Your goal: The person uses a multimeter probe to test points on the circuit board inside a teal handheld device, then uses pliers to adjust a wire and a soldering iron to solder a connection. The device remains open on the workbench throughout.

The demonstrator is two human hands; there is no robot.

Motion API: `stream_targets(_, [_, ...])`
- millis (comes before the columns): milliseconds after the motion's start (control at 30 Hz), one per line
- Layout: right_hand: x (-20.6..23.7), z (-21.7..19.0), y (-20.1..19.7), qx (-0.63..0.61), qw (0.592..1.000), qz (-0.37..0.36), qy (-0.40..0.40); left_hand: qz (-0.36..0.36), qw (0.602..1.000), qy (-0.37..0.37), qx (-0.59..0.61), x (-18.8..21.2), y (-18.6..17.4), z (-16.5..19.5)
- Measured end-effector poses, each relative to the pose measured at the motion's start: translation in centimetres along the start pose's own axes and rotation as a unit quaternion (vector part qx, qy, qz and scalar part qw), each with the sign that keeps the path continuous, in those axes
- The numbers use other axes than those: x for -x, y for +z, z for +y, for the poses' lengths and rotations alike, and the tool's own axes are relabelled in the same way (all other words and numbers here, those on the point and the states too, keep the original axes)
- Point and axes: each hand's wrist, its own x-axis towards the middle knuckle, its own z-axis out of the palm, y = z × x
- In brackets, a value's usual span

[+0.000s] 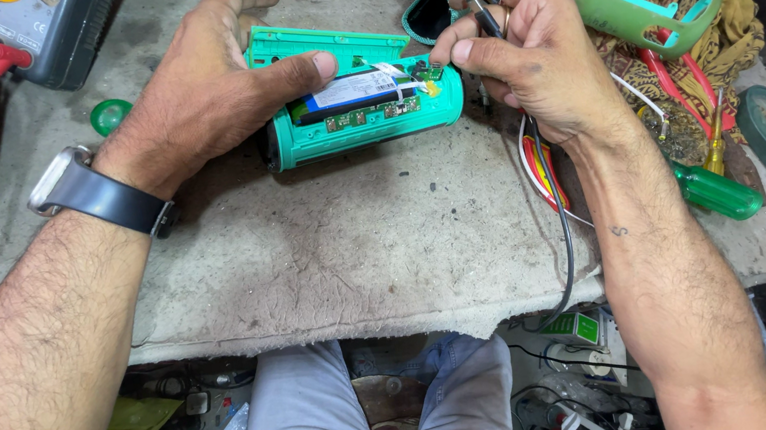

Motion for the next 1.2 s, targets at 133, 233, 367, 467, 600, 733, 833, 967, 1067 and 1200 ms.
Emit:
stream_targets(133, [0.0,0.0,-0.1,0.002,1.0,-0.002,-0.004,-0.002,1.0,-0.006,-0.009,-0.1,0.0,-0.2])
stream_targets(233, [0.2,0.0,-0.2,0.004,1.0,-0.005,-0.005,-0.001,0.999,0.024,-0.025,0.1,-0.1,-0.3])
stream_targets(367, [1.1,-0.2,-0.4,0.023,0.999,-0.031,-0.034,-0.013,0.994,0.104,-0.044,0.9,0.0,0.0])
stream_targets(467, [2.1,-0.8,-0.7,0.022,0.996,-0.059,-0.056,-0.013,0.979,0.186,-0.078,1.8,-0.2,0.7])
stream_targets(600, [3.8,-1.5,-0.1,0.034,0.996,-0.048,-0.066,-0.006,0.961,0.251,-0.113,3.3,-0.1,2.3])
stream_targets(733, [6.9,-1.5,1.6,0.099,0.991,0.008,-0.091,0.025,0.917,0.342,-0.204,5.1,0.3,3.9])
stream_targets(833, [9.5,-1.5,2.8,0.198,0.974,0.048,-0.1,0.021,0.915,0.332,-0.229,6.6,1.0,4.8])
stream_targets(967, [12.8,-1.6,4.0,0.211,0.968,0.066,-0.119,0.021,0.891,0.342,-0.297,8.1,1.9,5.3])
stream_targets(1067, [15.3,-1.7,4.5,0.237,0.959,0.119,-0.096,0.014,0.878,0.355,-0.319,8.7,2.3,5.3])
stream_targets(1200, [17.9,-1.3,4.7,0.099,0.974,0.202,-0.023,0.009,0.877,0.373,-0.304,8.8,2.4,5.2])
